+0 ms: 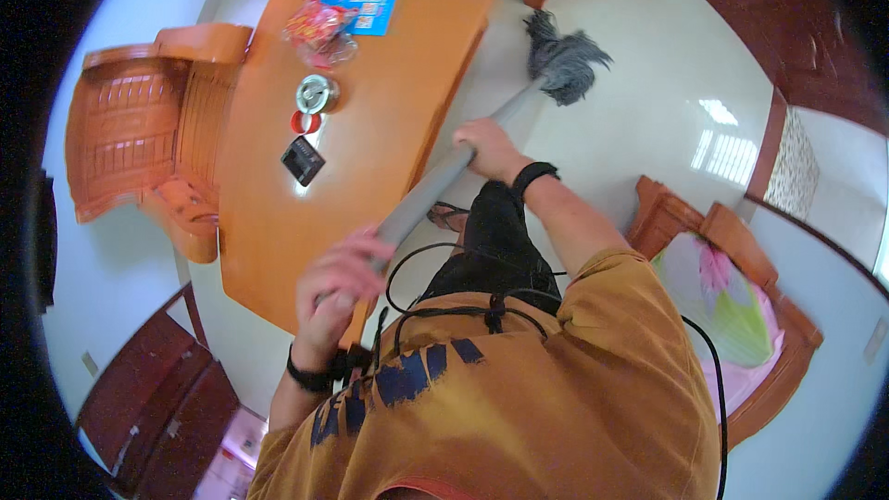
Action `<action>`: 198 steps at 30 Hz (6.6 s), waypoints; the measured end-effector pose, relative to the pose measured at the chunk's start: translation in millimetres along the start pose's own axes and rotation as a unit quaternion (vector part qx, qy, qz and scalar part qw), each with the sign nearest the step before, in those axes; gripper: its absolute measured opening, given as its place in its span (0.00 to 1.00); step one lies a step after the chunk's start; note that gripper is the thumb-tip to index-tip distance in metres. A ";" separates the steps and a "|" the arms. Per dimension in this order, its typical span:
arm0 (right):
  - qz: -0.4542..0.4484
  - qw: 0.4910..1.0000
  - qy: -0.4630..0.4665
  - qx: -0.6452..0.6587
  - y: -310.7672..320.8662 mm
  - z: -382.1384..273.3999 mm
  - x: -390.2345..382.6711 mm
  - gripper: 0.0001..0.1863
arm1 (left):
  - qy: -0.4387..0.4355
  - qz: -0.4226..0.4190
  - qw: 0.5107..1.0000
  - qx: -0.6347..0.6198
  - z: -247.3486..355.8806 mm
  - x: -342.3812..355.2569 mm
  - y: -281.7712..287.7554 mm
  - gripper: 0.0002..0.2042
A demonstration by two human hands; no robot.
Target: The person is mopping the tiled floor in a living room area, moving between furniture and a door.
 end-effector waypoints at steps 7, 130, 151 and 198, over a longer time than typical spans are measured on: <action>0.027 0.988 0.044 0.148 -62.2 -89.0 -13.6 0.08 | -0.008 0.132 0.990 0.048 72.7 -57.0 -40.1 0.15; 0.277 0.747 -0.548 -0.256 -357.9 99.1 -648.2 0.12 | 0.205 -0.475 0.550 0.655 -717.8 -36.3 -231.5 0.19; 0.178 0.476 -0.861 -0.015 -597.2 -195.3 -750.9 0.05 | -0.043 -0.756 0.305 0.578 -699.6 -189.1 -420.1 0.08; 0.606 0.658 -0.434 -0.106 -249.1 -371.2 -520.5 0.10 | -0.213 -0.325 0.874 0.293 -48.3 -239.9 -357.1 0.08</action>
Point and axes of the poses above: each hand's wrist, its own x-axis towards the middle knuckle, its own y-axis out of the back of the hand, z = x × y, the point moved 3 cm from there along x, towards the middle knuckle, and after that the axes turned 12 degrees about y, right-handed, at the moved point
